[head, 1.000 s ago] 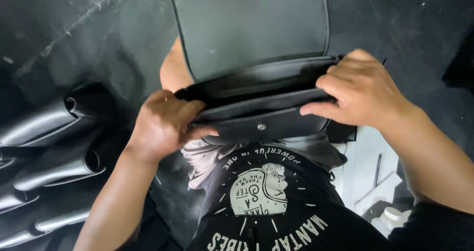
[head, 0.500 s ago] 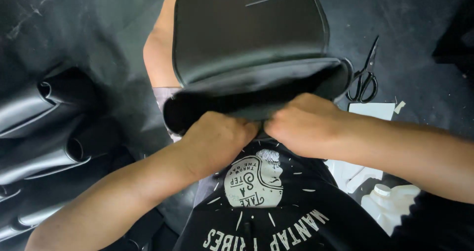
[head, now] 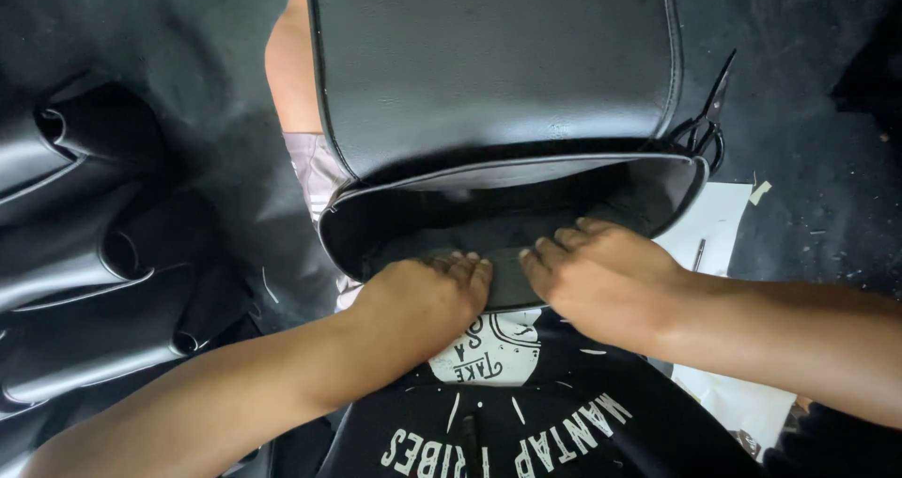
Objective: Inspecting and folding finished leather messenger bags
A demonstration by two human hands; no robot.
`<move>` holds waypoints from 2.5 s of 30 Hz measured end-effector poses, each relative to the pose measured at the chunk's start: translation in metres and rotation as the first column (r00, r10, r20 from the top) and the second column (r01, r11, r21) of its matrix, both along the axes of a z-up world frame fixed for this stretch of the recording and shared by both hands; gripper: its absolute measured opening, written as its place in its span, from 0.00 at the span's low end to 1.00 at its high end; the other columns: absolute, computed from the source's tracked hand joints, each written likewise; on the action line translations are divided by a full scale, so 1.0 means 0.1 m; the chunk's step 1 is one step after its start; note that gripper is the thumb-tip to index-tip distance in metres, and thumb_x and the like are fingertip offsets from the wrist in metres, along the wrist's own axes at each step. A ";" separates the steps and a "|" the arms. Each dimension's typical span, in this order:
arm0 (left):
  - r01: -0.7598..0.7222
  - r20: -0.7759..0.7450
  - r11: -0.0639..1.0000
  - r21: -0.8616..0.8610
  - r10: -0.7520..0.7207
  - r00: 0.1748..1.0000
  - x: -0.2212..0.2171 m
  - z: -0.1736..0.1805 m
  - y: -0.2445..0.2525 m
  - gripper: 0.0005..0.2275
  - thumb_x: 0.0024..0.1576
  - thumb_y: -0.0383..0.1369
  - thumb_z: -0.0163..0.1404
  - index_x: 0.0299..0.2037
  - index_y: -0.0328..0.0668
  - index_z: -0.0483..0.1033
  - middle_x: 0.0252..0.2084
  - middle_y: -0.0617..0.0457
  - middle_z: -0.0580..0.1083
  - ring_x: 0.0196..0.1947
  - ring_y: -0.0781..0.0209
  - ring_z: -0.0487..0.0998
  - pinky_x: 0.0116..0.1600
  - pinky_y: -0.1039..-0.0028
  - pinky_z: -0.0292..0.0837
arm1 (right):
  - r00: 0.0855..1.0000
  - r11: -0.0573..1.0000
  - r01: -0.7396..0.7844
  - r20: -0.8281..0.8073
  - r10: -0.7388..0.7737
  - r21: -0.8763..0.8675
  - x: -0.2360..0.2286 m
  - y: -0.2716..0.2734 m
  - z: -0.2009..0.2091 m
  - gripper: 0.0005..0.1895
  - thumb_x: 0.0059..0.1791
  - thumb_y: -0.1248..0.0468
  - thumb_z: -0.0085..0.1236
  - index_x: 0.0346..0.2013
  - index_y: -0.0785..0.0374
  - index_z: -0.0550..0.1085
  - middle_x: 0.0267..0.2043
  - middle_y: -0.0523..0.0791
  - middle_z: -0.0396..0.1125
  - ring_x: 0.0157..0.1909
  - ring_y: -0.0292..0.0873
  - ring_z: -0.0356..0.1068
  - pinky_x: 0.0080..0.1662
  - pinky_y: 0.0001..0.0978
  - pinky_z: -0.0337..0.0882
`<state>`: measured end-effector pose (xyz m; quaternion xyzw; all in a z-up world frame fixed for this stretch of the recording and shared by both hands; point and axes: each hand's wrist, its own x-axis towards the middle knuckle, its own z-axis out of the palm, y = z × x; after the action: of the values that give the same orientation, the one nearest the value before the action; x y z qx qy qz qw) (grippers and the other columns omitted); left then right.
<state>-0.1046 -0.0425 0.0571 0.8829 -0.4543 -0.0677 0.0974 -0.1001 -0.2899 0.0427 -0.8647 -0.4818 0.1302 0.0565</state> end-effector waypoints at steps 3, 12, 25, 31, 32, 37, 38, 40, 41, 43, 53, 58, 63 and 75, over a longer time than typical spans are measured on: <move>-0.016 0.007 1.000 0.021 0.016 1.000 0.04 0.13 0.11 0.08 0.55 0.25 0.50 0.41 0.42 0.81 0.28 0.49 0.80 0.25 0.52 0.82 0.23 0.67 0.74 | 1.000 1.000 0.020 0.010 -0.020 -0.007 0.06 -0.04 0.11 0.14 0.43 0.65 0.49 0.39 0.60 0.79 0.39 0.49 0.77 0.42 0.51 0.79 0.47 0.45 0.75; 0.002 -0.253 0.946 0.325 0.084 0.964 0.06 0.17 0.55 0.11 0.54 0.30 0.46 0.45 0.34 0.75 0.34 0.48 0.79 0.23 0.53 0.79 0.25 0.68 0.75 | 0.955 0.877 0.067 -0.225 -0.195 -0.475 0.17 -0.36 0.38 0.12 0.48 0.61 0.46 0.43 0.60 0.70 0.32 0.44 0.73 0.25 0.49 0.76 0.28 0.45 0.76; -0.248 -0.554 0.960 0.131 0.278 0.785 0.66 0.53 0.47 0.41 0.51 0.61 0.58 0.64 0.32 0.66 0.53 0.34 0.75 0.51 0.32 0.75 0.54 0.52 0.70 | 0.944 0.864 0.175 -0.170 -0.284 -0.472 0.60 -0.19 0.53 0.47 0.45 0.28 0.52 0.66 0.56 0.59 0.41 0.48 0.70 0.31 0.51 0.81 0.29 0.40 0.83; -0.354 -0.567 0.893 0.277 0.449 0.690 0.81 0.26 0.43 0.44 0.43 0.51 0.67 0.66 0.35 0.61 0.59 0.43 0.72 0.48 0.41 0.79 0.49 0.56 0.74 | 0.914 0.920 0.181 -0.285 -0.287 -0.347 0.87 -0.03 0.58 0.60 0.42 0.34 0.61 0.75 0.62 0.47 0.58 0.54 0.65 0.32 0.50 0.81 0.22 0.36 0.83; -0.347 -0.536 0.910 0.225 0.413 0.736 0.84 0.22 0.49 0.45 0.42 0.52 0.67 0.66 0.34 0.62 0.58 0.40 0.73 0.52 0.41 0.77 0.52 0.57 0.72 | 0.929 0.903 0.186 -0.228 -0.290 -0.388 0.90 -0.09 0.52 0.59 0.42 0.30 0.56 0.77 0.53 0.46 0.53 0.49 0.68 0.30 0.49 0.80 0.25 0.37 0.82; -0.308 -0.490 0.940 0.147 0.339 0.803 1.02 0.41 0.57 0.42 0.41 0.45 0.68 0.65 0.34 0.64 0.50 0.38 0.78 0.50 0.39 0.78 0.52 0.57 0.72 | 0.931 0.888 0.240 -0.167 -0.326 -0.392 1.08 -0.34 0.52 0.52 0.42 0.29 0.54 0.77 0.37 0.54 0.35 0.41 0.74 0.27 0.45 0.78 0.29 0.36 0.77; -0.337 -0.526 0.918 0.212 0.397 0.752 1.11 0.57 0.59 0.36 0.44 0.42 0.66 0.63 0.40 0.67 0.46 0.44 0.80 0.44 0.43 0.81 0.46 0.59 0.74 | 0.883 0.904 0.326 -0.254 -0.395 -0.276 1.14 -0.41 0.58 0.44 0.40 0.38 0.61 0.68 0.46 0.64 0.38 0.43 0.77 0.24 0.45 0.79 0.27 0.36 0.77; -0.355 -0.555 0.891 0.284 0.454 0.697 1.26 0.78 0.66 0.30 0.47 0.39 0.63 0.61 0.47 0.70 0.42 0.50 0.82 0.38 0.47 0.84 0.41 0.61 0.76 | 0.821 0.893 0.421 -0.353 -0.449 -0.158 1.22 -0.55 0.66 0.36 0.39 0.47 0.69 0.60 0.54 0.74 0.41 0.45 0.79 0.21 0.45 0.79 0.24 0.36 0.77; -0.403 -0.601 0.892 0.207 0.440 0.667 1.32 0.81 0.71 0.22 0.48 0.38 0.63 0.53 0.46 0.76 0.33 0.53 0.81 0.28 0.55 0.79 0.33 0.67 0.72 | 0.841 0.895 0.445 -0.333 -0.426 -0.019 1.25 -0.62 0.68 0.31 0.39 0.53 0.70 0.54 0.59 0.76 0.41 0.45 0.79 0.22 0.44 0.78 0.26 0.34 0.75; -0.451 -0.643 0.883 0.131 0.422 0.640 1.39 0.70 0.79 0.14 0.50 0.38 0.64 0.44 0.46 0.82 0.24 0.56 0.79 0.18 0.62 0.74 0.26 0.73 0.69 | 0.860 0.879 0.460 -0.307 -0.407 0.123 1.30 -0.74 0.57 0.25 0.39 0.59 0.71 0.49 0.64 0.79 0.41 0.45 0.78 0.24 0.42 0.76 0.27 0.31 0.72; -0.736 -0.743 0.587 -0.337 0.314 0.591 1.13 -0.65 1.04 0.17 0.68 0.35 0.42 0.59 0.27 0.69 0.49 0.43 0.73 0.46 0.57 0.72 0.53 0.72 0.68 | 0.585 0.475 0.787 -0.722 -0.371 0.394 1.08 -0.83 -0.78 0.21 0.56 0.74 0.47 0.64 0.74 0.65 0.68 0.55 0.60 0.65 0.48 0.63 0.65 0.36 0.62; -0.886 -0.799 0.294 -0.359 0.394 0.455 0.80 -0.89 0.86 0.27 0.71 0.44 0.41 0.70 0.24 0.56 0.68 0.21 0.61 0.69 0.30 0.61 0.72 0.48 0.58 | 0.325 0.311 0.931 -0.823 -0.465 0.192 0.82 -0.69 -1.00 0.38 0.60 0.48 0.40 0.76 0.73 0.48 0.72 0.74 0.43 0.72 0.78 0.44 0.68 0.70 0.48; -0.940 -0.915 0.051 -0.337 0.217 0.340 0.54 -0.90 0.64 0.26 0.73 0.43 0.36 0.76 0.36 0.48 0.78 0.32 0.47 0.78 0.40 0.44 0.80 0.54 0.36 | 0.189 0.026 0.981 -0.977 0.098 0.192 0.61 -0.61 -1.35 0.32 0.60 0.47 0.35 0.75 0.56 0.53 0.76 0.50 0.52 0.72 0.44 0.56 0.70 0.42 0.61; -0.567 -0.601 0.260 -0.782 -0.073 0.796 0.90 -0.57 0.59 0.40 0.68 0.61 0.38 0.78 0.36 0.45 0.81 0.47 0.50 0.84 0.54 0.50 0.89 0.63 0.42 | -0.046 -0.369 0.927 -0.997 0.058 -0.065 1.04 -0.59 -0.95 0.39 0.49 0.41 0.53 0.67 0.63 0.63 0.74 0.52 0.58 0.73 0.47 0.62 0.68 0.35 0.62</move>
<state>-0.0145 0.0170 -0.0002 0.6577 -0.2053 -0.0099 0.7247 0.0040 -0.3486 -0.0520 -0.5148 0.2773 0.0995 0.8051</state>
